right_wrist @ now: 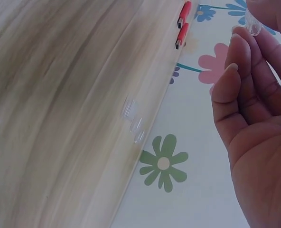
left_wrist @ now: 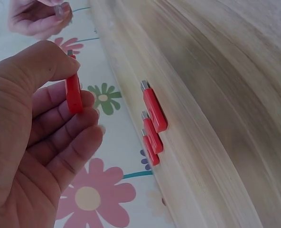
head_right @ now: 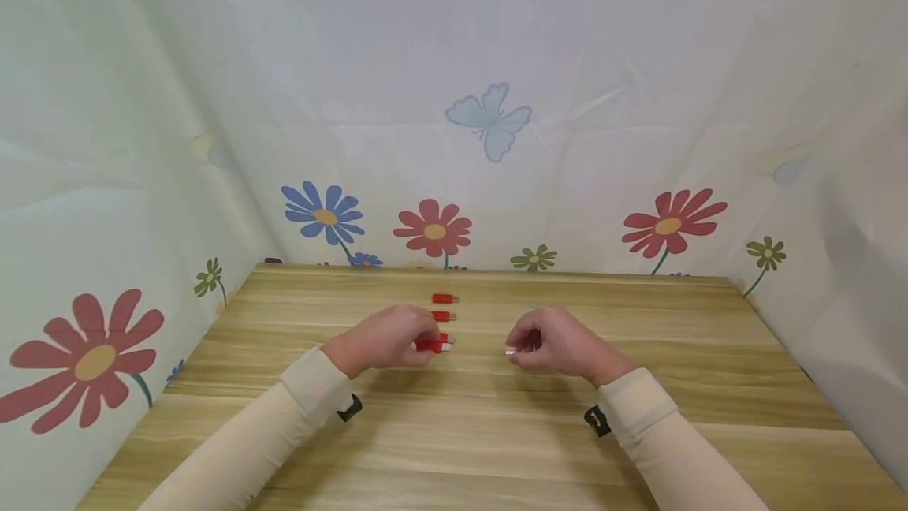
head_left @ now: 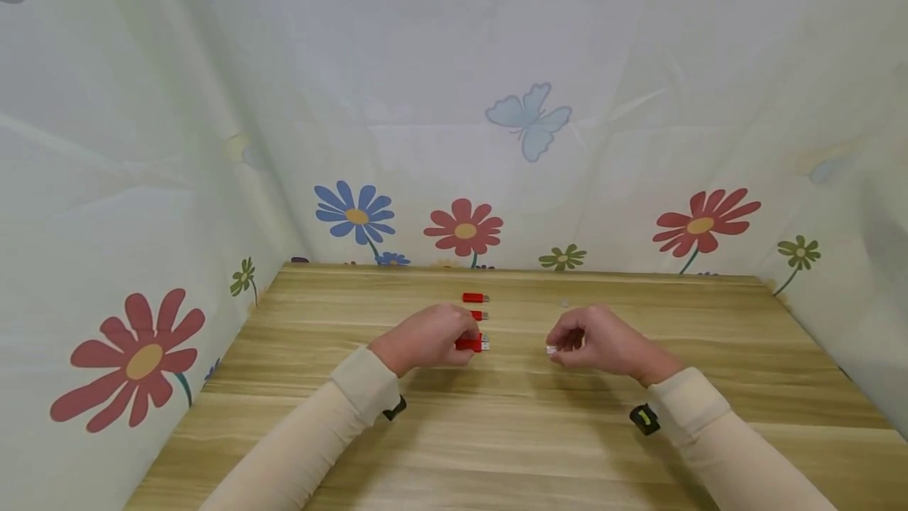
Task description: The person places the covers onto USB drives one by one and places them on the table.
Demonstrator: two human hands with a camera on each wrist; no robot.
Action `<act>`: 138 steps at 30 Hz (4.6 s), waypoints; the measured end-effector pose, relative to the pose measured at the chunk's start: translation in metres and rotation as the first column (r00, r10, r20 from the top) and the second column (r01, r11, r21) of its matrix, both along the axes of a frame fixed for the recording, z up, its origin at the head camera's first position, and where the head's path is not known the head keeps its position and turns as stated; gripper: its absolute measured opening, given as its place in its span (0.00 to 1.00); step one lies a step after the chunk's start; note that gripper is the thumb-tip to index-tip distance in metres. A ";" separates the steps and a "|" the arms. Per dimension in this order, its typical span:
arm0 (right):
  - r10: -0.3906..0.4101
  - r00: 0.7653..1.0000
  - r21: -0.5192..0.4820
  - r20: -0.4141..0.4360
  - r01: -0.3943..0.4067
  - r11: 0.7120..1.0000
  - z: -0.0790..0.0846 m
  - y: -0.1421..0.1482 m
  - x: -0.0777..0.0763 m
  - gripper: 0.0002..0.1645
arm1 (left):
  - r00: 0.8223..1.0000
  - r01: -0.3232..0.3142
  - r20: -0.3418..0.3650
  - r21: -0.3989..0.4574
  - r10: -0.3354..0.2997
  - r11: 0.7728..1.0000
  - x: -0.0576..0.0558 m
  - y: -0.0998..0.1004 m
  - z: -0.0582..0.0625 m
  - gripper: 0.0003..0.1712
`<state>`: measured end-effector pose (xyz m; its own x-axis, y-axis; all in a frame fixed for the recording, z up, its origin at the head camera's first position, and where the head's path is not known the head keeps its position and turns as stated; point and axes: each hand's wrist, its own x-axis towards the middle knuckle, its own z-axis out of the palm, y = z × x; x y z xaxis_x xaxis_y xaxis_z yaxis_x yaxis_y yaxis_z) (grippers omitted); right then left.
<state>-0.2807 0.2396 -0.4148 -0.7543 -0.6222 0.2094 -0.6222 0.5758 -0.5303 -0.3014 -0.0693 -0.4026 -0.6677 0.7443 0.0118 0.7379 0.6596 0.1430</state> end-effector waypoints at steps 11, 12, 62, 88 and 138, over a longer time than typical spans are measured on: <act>0.007 1.000 -0.020 0.020 -0.007 1.000 0.002 -0.006 0.001 0.05 | 1.000 0.026 -0.003 0.015 -0.026 1.000 0.004 0.007 0.004 0.08; 0.007 1.000 -0.026 0.027 -0.007 1.000 0.002 -0.007 0.001 0.05 | 1.000 0.025 0.001 0.016 -0.025 1.000 0.004 0.008 0.004 0.08; 0.027 0.999 -0.096 0.046 -0.022 0.995 -0.007 -0.041 0.002 0.08 | 0.993 0.098 -0.073 0.072 -0.093 0.993 0.009 0.023 -0.004 0.12; 0.008 0.999 -0.121 0.054 -0.002 0.993 -0.011 -0.044 0.001 0.08 | 0.994 0.090 -0.064 0.070 -0.086 0.993 0.008 0.022 -0.005 0.11; 0.085 0.996 -0.156 0.001 -0.084 0.984 -0.019 -0.053 -0.002 0.09 | 0.982 0.174 -0.079 0.052 -0.170 0.983 0.004 0.023 -0.009 0.06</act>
